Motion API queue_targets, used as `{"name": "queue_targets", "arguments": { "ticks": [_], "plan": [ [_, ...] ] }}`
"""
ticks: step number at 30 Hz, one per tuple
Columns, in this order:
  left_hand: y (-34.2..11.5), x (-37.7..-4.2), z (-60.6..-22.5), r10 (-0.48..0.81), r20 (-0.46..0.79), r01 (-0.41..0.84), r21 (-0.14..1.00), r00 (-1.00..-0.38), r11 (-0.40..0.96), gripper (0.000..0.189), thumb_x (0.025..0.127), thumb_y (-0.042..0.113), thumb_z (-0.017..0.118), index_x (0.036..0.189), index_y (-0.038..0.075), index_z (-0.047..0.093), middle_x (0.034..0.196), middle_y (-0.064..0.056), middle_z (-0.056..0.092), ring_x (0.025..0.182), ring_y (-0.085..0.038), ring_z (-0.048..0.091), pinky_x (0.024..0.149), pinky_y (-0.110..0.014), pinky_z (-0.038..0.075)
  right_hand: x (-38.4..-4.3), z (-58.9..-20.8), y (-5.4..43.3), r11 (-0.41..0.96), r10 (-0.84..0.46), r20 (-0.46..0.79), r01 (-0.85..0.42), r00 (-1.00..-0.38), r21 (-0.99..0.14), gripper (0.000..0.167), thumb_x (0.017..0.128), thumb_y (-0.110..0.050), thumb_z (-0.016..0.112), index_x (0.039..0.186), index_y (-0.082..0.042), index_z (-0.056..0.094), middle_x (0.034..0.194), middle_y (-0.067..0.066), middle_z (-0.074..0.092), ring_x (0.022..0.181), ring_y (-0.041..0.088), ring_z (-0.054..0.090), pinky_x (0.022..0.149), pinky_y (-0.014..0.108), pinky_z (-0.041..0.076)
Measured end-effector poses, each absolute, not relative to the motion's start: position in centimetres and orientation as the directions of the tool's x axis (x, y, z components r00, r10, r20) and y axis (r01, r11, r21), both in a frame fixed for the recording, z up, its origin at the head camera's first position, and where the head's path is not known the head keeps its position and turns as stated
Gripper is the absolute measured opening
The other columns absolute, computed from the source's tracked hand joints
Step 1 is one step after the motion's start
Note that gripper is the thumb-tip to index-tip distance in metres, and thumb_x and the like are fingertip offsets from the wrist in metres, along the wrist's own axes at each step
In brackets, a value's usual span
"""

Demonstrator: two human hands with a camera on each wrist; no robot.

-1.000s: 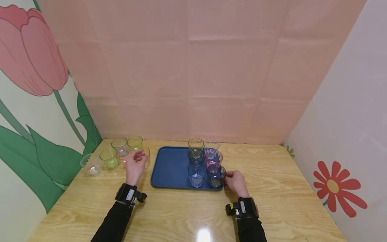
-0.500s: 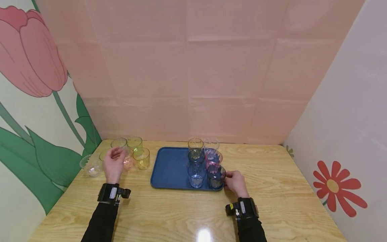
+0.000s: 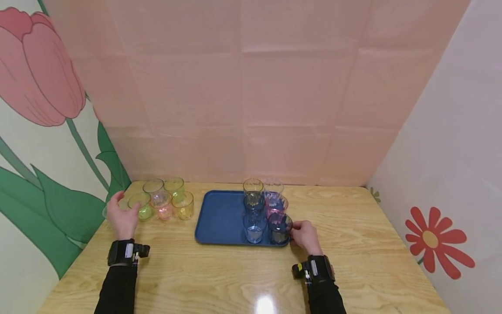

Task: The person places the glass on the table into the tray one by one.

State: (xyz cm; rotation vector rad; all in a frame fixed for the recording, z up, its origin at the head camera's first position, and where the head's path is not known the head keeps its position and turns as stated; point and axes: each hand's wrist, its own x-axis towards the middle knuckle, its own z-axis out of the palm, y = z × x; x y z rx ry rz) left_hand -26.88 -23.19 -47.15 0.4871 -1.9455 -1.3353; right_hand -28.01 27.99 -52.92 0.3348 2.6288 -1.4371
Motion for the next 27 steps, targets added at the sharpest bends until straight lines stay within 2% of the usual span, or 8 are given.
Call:
{"name": "queue_targets", "arguments": {
  "ticks": [3,7,12,20,27],
  "plan": [
    [-24.3,-26.7,-47.2,-0.69,0.338,0.056,0.916,-0.64,0.397,0.062,0.088,-0.005,0.074,0.146,-0.008,0.052,0.146,-0.036,0.045,0.141,-0.053,0.04,0.12,-0.065,0.033,-28.0,-52.8,27.9,0.521,0.129,-0.208,0.245,-0.97,-0.818,0.028,0.098,0.009,0.051,0.116,0.011,0.073,0.107,0.021,0.071,0.088,0.021,0.067,0.066,0.033,0.061],
    [-25.6,-26.4,-47.4,-0.722,0.294,0.012,0.93,-0.626,0.369,0.074,0.087,-0.004,0.076,0.153,-0.007,0.044,0.156,-0.036,0.035,0.15,-0.051,0.029,0.126,-0.064,0.028,-28.1,-52.8,28.0,0.525,0.13,-0.201,0.239,-0.971,-0.817,0.027,0.098,0.008,0.052,0.115,0.01,0.073,0.105,0.019,0.072,0.087,0.02,0.066,0.065,0.032,0.06],
    [-26.9,-26.1,-48.1,-0.732,0.219,-0.084,0.932,-0.645,0.352,0.09,0.088,0.001,0.076,0.163,-0.006,0.028,0.165,-0.035,0.023,0.156,-0.051,0.021,0.129,-0.063,0.024,-28.2,-52.8,28.1,0.537,0.136,-0.2,0.242,-0.97,-0.808,0.027,0.098,0.008,0.053,0.115,0.009,0.073,0.105,0.018,0.072,0.086,0.02,0.066,0.064,0.031,0.06],
    [-28.3,-26.1,-48.7,-0.702,0.022,-0.213,0.946,-0.712,0.246,0.101,0.093,0.011,0.074,0.167,-0.005,0.007,0.171,-0.037,0.01,0.159,-0.055,0.015,0.132,-0.062,0.018,-28.0,-52.9,28.0,0.527,0.138,-0.204,0.246,-0.969,-0.813,0.027,0.097,0.008,0.052,0.113,0.009,0.073,0.104,0.017,0.072,0.085,0.02,0.066,0.064,0.032,0.06],
    [-29.0,-26.4,-49.5,-0.674,-0.022,-0.21,0.958,-0.739,0.198,0.101,0.094,0.01,0.071,0.166,-0.007,0.002,0.17,-0.039,0.012,0.158,-0.056,0.019,0.132,-0.062,0.019,-28.0,-53.0,28.0,0.527,0.137,-0.196,0.24,-0.971,-0.816,0.027,0.098,0.007,0.053,0.115,0.01,0.073,0.101,0.016,0.072,0.083,0.019,0.066,0.063,0.031,0.06]
  ]
}}
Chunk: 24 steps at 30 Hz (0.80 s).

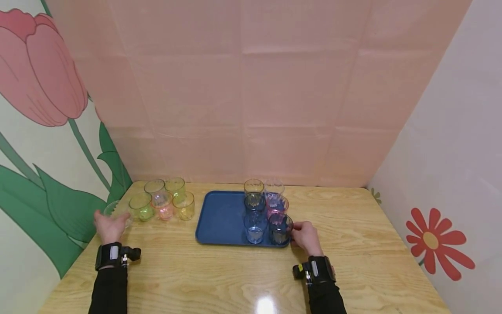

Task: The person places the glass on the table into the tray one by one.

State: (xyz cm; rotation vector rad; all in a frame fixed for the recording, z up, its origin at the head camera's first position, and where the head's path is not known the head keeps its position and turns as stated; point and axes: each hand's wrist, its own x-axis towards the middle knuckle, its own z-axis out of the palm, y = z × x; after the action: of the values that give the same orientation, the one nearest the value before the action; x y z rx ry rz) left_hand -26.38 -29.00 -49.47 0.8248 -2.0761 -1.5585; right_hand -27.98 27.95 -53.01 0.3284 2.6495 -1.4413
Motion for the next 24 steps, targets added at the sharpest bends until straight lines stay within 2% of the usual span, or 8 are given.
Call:
{"name": "queue_targets", "arguments": {
  "ticks": [7,12,17,20,24],
  "plan": [
    [-29.1,-26.5,-49.9,-0.672,-0.003,-0.182,0.964,-0.74,0.196,0.098,0.092,0.007,0.072,0.164,-0.01,0.008,0.168,-0.041,0.02,0.156,-0.056,0.024,0.132,-0.061,0.02,-28.0,-52.9,27.9,0.525,0.137,-0.212,0.252,-0.968,-0.813,0.028,0.098,0.007,0.053,0.119,0.011,0.072,0.105,0.019,0.072,0.085,0.02,0.066,0.065,0.032,0.061],
    [-29.3,-26.8,-50.3,-0.656,-0.017,-0.178,0.967,-0.755,0.181,0.097,0.094,0.006,0.07,0.166,-0.009,0.006,0.169,-0.04,0.018,0.156,-0.057,0.024,0.131,-0.062,0.021,-28.0,-52.8,27.9,0.519,0.135,-0.216,0.255,-0.967,-0.816,0.031,0.098,0.008,0.052,0.123,0.012,0.071,0.109,0.021,0.073,0.086,0.02,0.067,0.067,0.033,0.062],
    [-29.3,-27.1,-50.6,-0.637,-0.01,-0.098,0.99,-0.771,0.103,0.101,0.094,-0.001,0.07,0.167,-0.005,0.001,0.174,-0.033,0.008,0.162,-0.05,0.014,0.134,-0.058,0.016,-28.1,-52.9,27.9,0.519,0.139,-0.218,0.258,-0.966,-0.815,0.029,0.099,0.007,0.053,0.121,0.01,0.072,0.109,0.021,0.072,0.086,0.021,0.067,0.067,0.033,0.061],
    [-29.3,-27.2,-50.8,-0.635,0.018,-0.046,0.995,-0.772,0.084,0.099,0.094,-0.006,0.07,0.167,-0.005,0.003,0.175,-0.032,0.007,0.163,-0.047,0.01,0.134,-0.057,0.014,-28.1,-52.9,28.0,0.526,0.143,-0.22,0.262,-0.965,-0.809,0.028,0.1,0.006,0.053,0.12,0.009,0.072,0.107,0.019,0.072,0.087,0.022,0.067,0.067,0.033,0.061],
    [-29.2,-27.3,-50.8,-0.641,-0.035,-0.007,0.999,-0.767,-0.047,0.094,0.096,-0.006,0.069,0.166,-0.003,0.006,0.178,-0.024,0.004,0.165,-0.039,0.009,0.134,-0.052,0.018,-28.0,-52.9,28.0,0.536,0.143,-0.215,0.258,-0.966,-0.804,0.028,0.099,0.006,0.053,0.119,0.008,0.073,0.105,0.019,0.072,0.087,0.021,0.067,0.066,0.032,0.061]
  ]
}}
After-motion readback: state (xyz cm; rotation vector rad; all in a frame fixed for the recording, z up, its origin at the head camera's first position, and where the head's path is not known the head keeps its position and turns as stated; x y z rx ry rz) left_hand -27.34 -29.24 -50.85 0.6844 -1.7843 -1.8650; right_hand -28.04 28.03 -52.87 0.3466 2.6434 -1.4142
